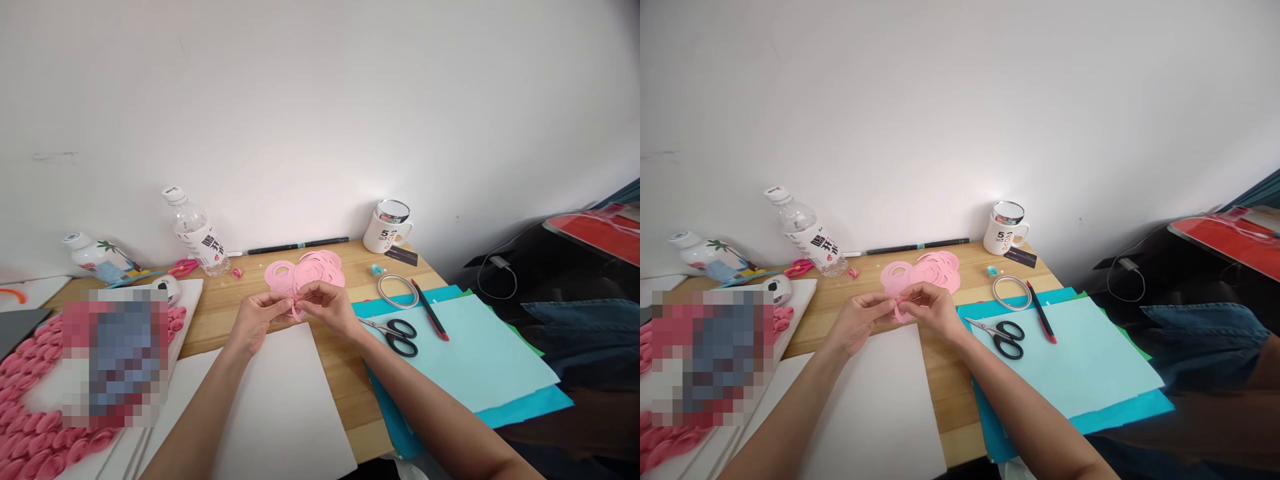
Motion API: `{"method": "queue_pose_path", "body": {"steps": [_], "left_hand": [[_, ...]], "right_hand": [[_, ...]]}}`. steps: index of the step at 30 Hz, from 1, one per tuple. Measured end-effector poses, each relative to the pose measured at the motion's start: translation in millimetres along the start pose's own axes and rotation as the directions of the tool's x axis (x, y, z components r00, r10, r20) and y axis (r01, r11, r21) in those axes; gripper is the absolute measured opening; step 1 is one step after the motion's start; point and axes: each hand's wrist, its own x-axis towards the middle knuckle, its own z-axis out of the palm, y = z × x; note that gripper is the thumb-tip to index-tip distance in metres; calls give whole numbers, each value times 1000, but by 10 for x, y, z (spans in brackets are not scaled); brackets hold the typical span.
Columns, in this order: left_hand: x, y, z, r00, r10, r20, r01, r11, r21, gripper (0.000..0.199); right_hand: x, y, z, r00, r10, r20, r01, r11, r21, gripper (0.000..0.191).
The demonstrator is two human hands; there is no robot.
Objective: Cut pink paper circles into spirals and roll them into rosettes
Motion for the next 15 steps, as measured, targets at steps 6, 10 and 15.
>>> {"method": "queue_pose_path", "body": {"steps": [6, 10, 15], "left_hand": [[-3, -10, -7, 1000, -5, -2, 5, 1000, 17, 22], [-11, 11, 23, 998, -57, -9, 56, 998, -23, 25], [-11, 47, 59, 996, -59, -72, 51, 994, -98, 25]], "right_hand": [[-4, -52, 7, 1000, 7, -10, -8, 999, -46, 20], [-10, -65, 9, 1000, 21, -21, -22, 998, -64, 21], [4, -61, 20, 999, -18, -39, 16, 998, -66, 19]]}}
